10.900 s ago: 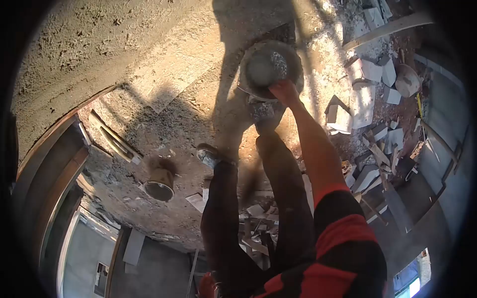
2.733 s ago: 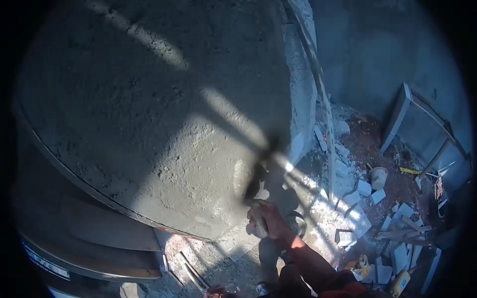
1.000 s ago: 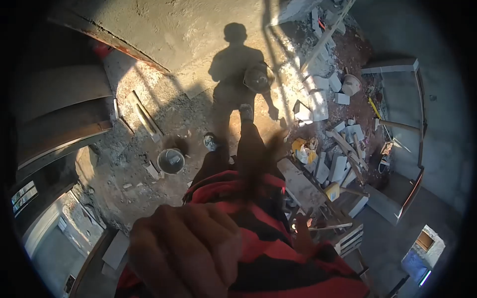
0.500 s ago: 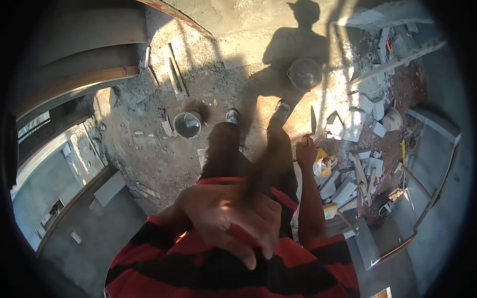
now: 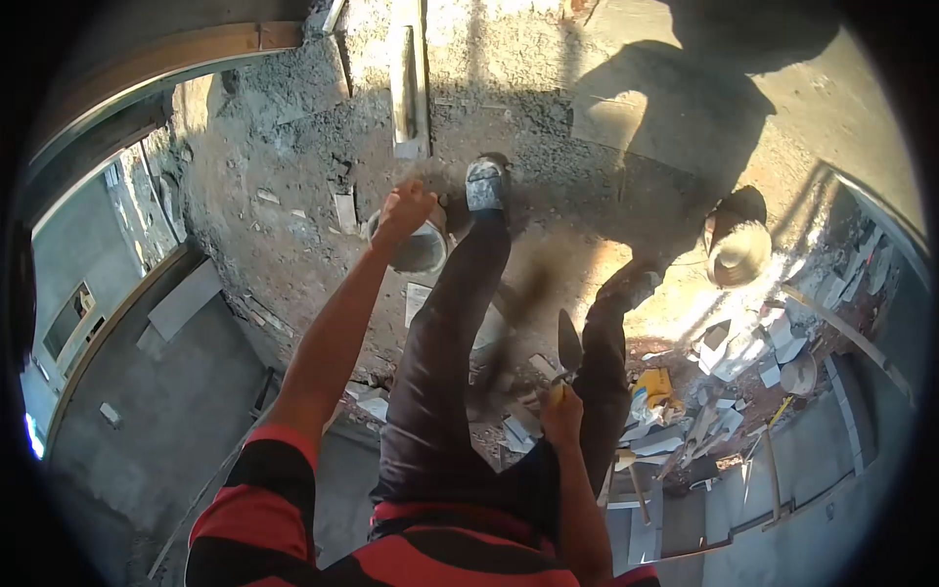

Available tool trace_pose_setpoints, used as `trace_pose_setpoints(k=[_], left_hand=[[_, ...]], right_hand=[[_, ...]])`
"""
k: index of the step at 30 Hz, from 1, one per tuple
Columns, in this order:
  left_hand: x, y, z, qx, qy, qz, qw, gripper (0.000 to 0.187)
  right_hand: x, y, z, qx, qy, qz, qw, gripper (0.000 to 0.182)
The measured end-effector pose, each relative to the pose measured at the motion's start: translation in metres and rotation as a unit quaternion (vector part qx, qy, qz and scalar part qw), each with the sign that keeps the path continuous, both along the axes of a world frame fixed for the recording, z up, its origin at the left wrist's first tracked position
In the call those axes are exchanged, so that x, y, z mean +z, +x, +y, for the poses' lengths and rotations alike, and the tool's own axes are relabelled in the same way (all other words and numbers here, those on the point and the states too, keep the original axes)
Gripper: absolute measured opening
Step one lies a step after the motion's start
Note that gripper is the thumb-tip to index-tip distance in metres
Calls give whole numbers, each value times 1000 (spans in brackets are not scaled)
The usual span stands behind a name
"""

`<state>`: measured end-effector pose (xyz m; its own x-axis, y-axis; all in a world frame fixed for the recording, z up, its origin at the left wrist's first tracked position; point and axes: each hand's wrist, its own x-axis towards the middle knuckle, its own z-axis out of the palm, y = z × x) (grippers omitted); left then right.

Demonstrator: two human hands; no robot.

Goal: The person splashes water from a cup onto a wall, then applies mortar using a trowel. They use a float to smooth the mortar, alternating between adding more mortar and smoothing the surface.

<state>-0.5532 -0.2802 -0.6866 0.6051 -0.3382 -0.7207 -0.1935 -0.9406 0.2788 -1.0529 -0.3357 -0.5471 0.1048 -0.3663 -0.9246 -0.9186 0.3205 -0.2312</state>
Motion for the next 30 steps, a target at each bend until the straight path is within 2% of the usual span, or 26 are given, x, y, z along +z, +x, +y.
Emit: trace_pose_setpoints(k=[1,2,4,6,7,8,10,11,13,14,16,17,18,19,21,23,24,25,26,27,28,29,30], left_hand=[[-59,27,16,-13,2,-31,999,61],[-114,48,31,74,-35,-35,996,66],[-173,91,21,65,15,-104,992,79],[-261,124,29,49,-7,-294,955,69],[-299,150,26,41,-9,-310,950,70],[-316,161,29,31,-6,-319,947,72],[-324,190,20,148,7,-112,983,70],[-317,193,6,153,35,-121,980,65],[-301,175,10,157,-104,-110,976,54],[-295,175,12,119,-88,-155,977,53],[-242,156,6,118,-162,-164,966,42],[-216,155,24,-109,-312,-207,921,37],[-184,134,24,8,-367,-94,925,32],[-151,113,23,137,-416,4,899,26],[-54,66,5,234,-379,60,893,31],[44,22,-19,282,-326,92,897,38],[94,5,-32,347,-217,136,902,38],[111,-29,-37,441,-267,173,839,38],[175,-49,-45,371,-211,190,884,36],[225,-76,-60,374,-218,189,881,32],[259,-105,-58,392,-237,239,856,29],[305,-128,-67,348,-222,258,873,29],[332,-159,-64,395,-245,309,830,29]], right_hand=[[-14,17,17,-6,32,36,999,30],[-26,25,34,-11,60,57,996,31],[-42,38,65,-8,104,84,991,33],[-53,55,79,15,124,95,988,32],[-60,66,79,32,130,105,985,32],[-59,73,78,-8,162,136,977,33],[-73,85,72,-90,212,189,955,34],[-81,82,71,-26,149,146,978,33],[-86,75,67,109,29,55,992,32],[-80,89,55,124,6,38,992,32],[-68,135,13,150,-58,-9,987,33],[-59,150,-3,152,-79,-35,985,32],[-46,162,-19,155,-101,-60,981,32],[-27,173,-32,158,-124,-87,976,31],[22,193,-64,166,-154,-152,962,30],[70,204,-94,201,-198,-207,937,24],[91,201,-108,224,-208,-232,924,26],[111,195,-123,246,-218,-253,910,28],[133,185,-135,268,-224,-270,897,30],[150,173,-148,282,-227,-267,893,32],[165,164,-163,283,-250,-263,888,32],[174,154,-180,285,-273,-259,882,32],[165,137,-199,298,-302,-235,874,33]])
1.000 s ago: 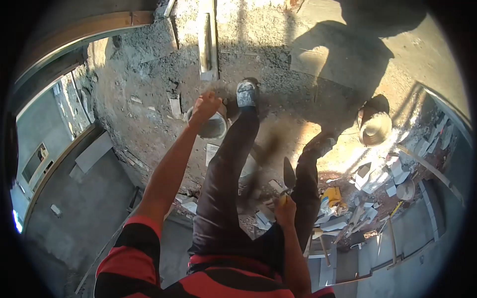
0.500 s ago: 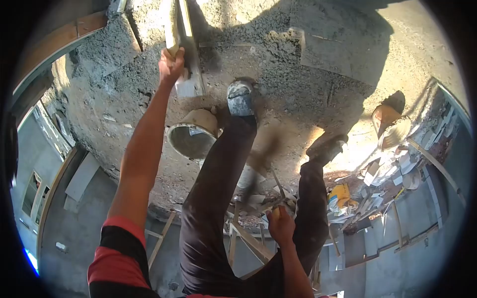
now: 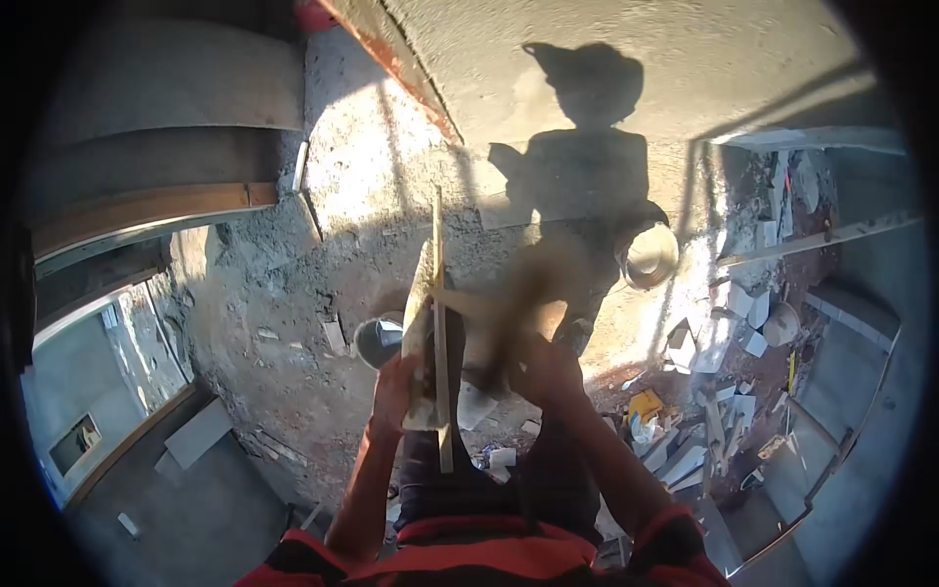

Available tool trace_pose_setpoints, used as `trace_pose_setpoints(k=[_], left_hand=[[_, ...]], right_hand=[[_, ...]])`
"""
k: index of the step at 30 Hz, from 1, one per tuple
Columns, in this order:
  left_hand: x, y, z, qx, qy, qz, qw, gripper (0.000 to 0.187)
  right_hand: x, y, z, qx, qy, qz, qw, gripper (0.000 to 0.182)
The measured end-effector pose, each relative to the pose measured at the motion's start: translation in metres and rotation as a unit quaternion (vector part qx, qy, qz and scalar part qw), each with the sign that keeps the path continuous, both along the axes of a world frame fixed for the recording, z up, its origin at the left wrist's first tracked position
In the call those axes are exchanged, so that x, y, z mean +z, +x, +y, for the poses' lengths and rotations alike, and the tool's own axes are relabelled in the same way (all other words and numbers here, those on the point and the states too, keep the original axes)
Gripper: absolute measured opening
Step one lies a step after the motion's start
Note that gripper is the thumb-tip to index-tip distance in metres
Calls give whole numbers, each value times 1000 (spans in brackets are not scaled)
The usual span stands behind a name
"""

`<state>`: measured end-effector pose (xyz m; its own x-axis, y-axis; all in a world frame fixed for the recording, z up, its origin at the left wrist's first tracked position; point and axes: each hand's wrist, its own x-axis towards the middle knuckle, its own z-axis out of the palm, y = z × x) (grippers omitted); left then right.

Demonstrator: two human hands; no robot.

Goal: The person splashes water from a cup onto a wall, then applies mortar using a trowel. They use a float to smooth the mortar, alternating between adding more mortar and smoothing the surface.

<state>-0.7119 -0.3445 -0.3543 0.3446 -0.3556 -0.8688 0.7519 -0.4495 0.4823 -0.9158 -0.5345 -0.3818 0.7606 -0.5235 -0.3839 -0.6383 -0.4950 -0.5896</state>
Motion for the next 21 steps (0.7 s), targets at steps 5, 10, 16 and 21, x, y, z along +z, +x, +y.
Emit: trace_pose_setpoints(k=[5,10,16,21], left_hand=[[135,-130,-13,123,-80,208,967,35],[193,-237,-44,160,-146,285,934,35],[212,-285,-76,36,-151,159,975,35],[184,-287,-106,-118,-111,14,987,35]], right_hand=[[12,-57,-111,-164,-103,-79,978,37],[123,-174,-108,-283,66,-270,918,35],[286,-313,-22,-215,196,-225,930,41],[192,-288,-23,-257,171,-172,936,30]])
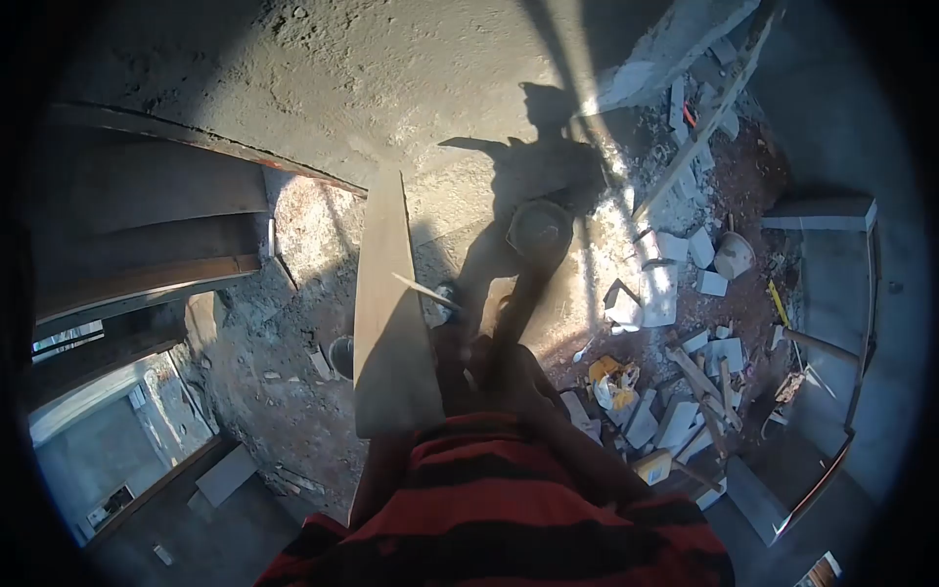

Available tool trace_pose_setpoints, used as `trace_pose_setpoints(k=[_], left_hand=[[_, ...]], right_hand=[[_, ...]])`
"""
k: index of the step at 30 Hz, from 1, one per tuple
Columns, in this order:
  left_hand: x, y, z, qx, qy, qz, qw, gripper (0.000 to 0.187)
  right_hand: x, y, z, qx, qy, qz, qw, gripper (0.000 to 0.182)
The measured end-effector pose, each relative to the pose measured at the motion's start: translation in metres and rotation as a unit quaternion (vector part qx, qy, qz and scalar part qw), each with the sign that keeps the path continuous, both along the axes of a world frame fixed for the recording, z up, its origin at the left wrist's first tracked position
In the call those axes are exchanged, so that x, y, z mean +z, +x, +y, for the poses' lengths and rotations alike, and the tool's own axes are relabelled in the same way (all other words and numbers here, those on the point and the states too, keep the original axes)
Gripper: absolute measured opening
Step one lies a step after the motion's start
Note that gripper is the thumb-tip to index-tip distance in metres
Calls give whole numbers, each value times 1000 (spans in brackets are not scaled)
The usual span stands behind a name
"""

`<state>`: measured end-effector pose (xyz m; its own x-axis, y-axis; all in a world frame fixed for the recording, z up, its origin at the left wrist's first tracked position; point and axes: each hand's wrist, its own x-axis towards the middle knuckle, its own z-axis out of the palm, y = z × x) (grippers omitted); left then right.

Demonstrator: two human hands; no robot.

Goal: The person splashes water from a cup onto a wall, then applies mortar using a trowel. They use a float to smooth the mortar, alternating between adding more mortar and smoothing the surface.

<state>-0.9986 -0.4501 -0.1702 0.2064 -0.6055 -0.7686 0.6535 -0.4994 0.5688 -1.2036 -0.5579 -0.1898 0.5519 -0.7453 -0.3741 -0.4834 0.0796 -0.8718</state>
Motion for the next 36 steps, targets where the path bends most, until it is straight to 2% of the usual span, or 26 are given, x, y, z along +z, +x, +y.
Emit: trace_pose_setpoints(k=[2,4,7,8,10,11,13,15,17,19,20,22,23,24,25,26,29,30,31,33,34,35,36], left_hand=[[-20,4,-15,-47,6,-60,997,35],[-47,14,-30,-98,3,-127,987,35],[-105,36,-59,-184,-17,-245,952,35],[-128,44,-69,-201,-11,-264,943,35],[-178,51,-86,-188,48,-237,952,35],[-203,48,-87,-140,132,-162,968,34],[-252,35,-83,-84,148,-105,980,35],[-308,24,-82,-27,160,-54,985,36],[-343,6,-65,-13,175,-26,984,39],[-355,-14,-75,16,209,-42,977,39],[-386,-24,-53,36,224,-23,974,42],[-415,-47,-25,51,208,-35,976,46],[-421,-58,-18,57,196,-39,978,48],[-430,-65,-18,47,205,-33,977,54],[-430,-75,-24,49,209,-36,976,54],[-428,-80,-35,48,212,-42,975,54],[-436,-96,-37,66,241,-31,968,54],[-442,-103,-42,59,243,-5,968,53],[-450,-107,-54,33,258,-38,965,53],[-462,-109,-71,-9,301,-117,946,54],[-468,-108,-77,-17,294,-113,949,55],[-468,-108,-80,-27,296,-98,950,56],[-479,-109,-93,-39,284,-79,955,56]], right_hand=[[-81,13,-29,-28,-1,6,1000,28],[-145,13,-41,-12,-124,47,991,27],[-174,-16,-85,86,-136,246,956,26],[-161,-22,-105,85,-126,289,945,27],[-195,-45,-125,129,-100,373,913,30],[-231,-65,-137,176,-87,410,890,30],[-363,-136,-149,183,-157,349,905,29],[-388,-109,-200,253,-157,428,854,27],[-365,-64,-245,195,-178,334,905,28],[-384,-44,-266,184,-263,177,930,34],[-404,-51,-277,216,-288,128,924,35],[-452,-75,-298,269,-328,27,905,36],[-503,-118,-309,312,-314,117,889,32],[-564,-175,-321,390,-282,299,824,30],[-627,-234,-332,491,-247,450,704,32],[-622,-231,-332,362,-187,480,777,32],[-556,-196,-317,357,-224,388,820,37],[-561,-210,-319,383,-199,437,789,35],[-600,-249,-328,490,-206,458,713,31],[-583,-206,-350,481,-134,499,708,27],[-594,-199,-356,494,-154,482,707,29],[-585,-179,-364,461,-190,451,740,28],[-589,-158,-371,343,-173,480,789,29]])
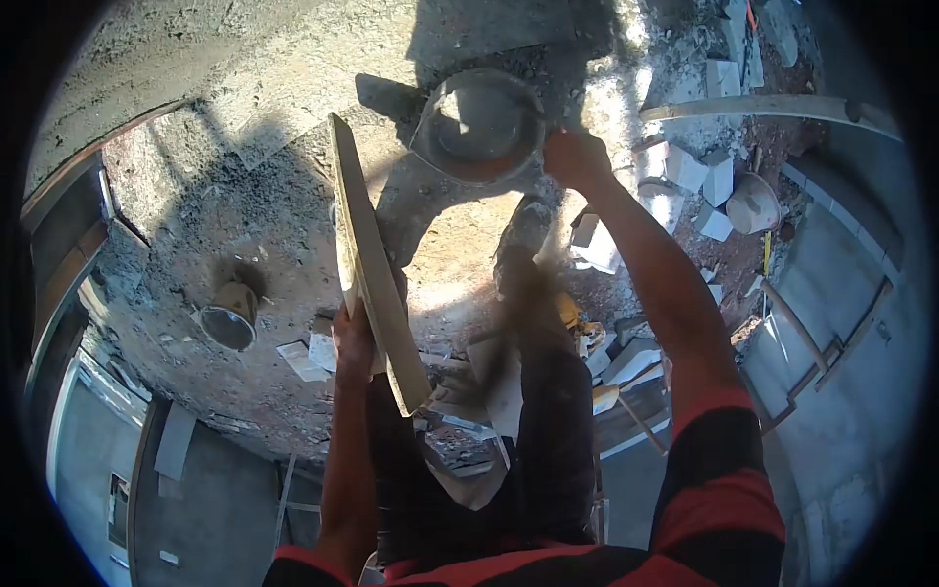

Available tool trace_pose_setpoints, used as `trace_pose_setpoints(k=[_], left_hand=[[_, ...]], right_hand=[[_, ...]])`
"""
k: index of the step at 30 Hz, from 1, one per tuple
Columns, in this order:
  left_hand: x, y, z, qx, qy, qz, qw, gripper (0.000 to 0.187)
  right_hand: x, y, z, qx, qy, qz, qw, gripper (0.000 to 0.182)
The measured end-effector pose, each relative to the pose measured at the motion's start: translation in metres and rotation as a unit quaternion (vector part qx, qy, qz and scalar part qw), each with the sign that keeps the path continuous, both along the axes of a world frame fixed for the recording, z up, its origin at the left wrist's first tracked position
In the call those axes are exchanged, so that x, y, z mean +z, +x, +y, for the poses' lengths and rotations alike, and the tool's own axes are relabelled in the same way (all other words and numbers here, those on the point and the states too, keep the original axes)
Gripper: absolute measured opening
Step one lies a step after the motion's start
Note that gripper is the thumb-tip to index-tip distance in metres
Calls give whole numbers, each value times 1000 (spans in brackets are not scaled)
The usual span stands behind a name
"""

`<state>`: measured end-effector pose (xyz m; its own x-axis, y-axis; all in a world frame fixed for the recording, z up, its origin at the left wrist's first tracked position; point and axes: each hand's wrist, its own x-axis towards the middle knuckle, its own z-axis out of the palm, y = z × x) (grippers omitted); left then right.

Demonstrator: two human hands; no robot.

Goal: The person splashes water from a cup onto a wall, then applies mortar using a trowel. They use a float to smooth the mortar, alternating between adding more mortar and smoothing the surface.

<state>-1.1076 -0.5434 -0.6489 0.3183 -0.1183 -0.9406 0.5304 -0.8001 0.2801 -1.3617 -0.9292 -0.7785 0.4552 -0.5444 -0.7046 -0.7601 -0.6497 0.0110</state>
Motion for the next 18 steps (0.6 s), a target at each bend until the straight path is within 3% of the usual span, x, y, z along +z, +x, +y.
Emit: trace_pose_setpoints(k=[2,4,8,11,14,16,18], left_hand=[[-23,4,-31,-15,-41,-20,999,54],[-46,10,-61,-61,-48,-64,995,50],[-82,24,-107,-80,-75,-24,994,48],[-127,38,-107,-153,-111,-38,981,45],[-142,44,-110,-158,-124,-60,978,42],[-139,44,-105,-188,-126,-60,972,38],[-137,53,-97,-177,-146,-16,973,36]], right_hand=[[-18,44,-25,-2,-12,-28,1000,29],[-60,84,-9,80,-5,-50,996,28],[-74,74,41,152,49,-80,984,24],[-13,49,36,52,4,-146,988,20],[-29,44,14,-31,-55,-41,997,23],[-73,24,36,14,31,-45,998,26],[-78,17,43,47,82,-77,993,32]])
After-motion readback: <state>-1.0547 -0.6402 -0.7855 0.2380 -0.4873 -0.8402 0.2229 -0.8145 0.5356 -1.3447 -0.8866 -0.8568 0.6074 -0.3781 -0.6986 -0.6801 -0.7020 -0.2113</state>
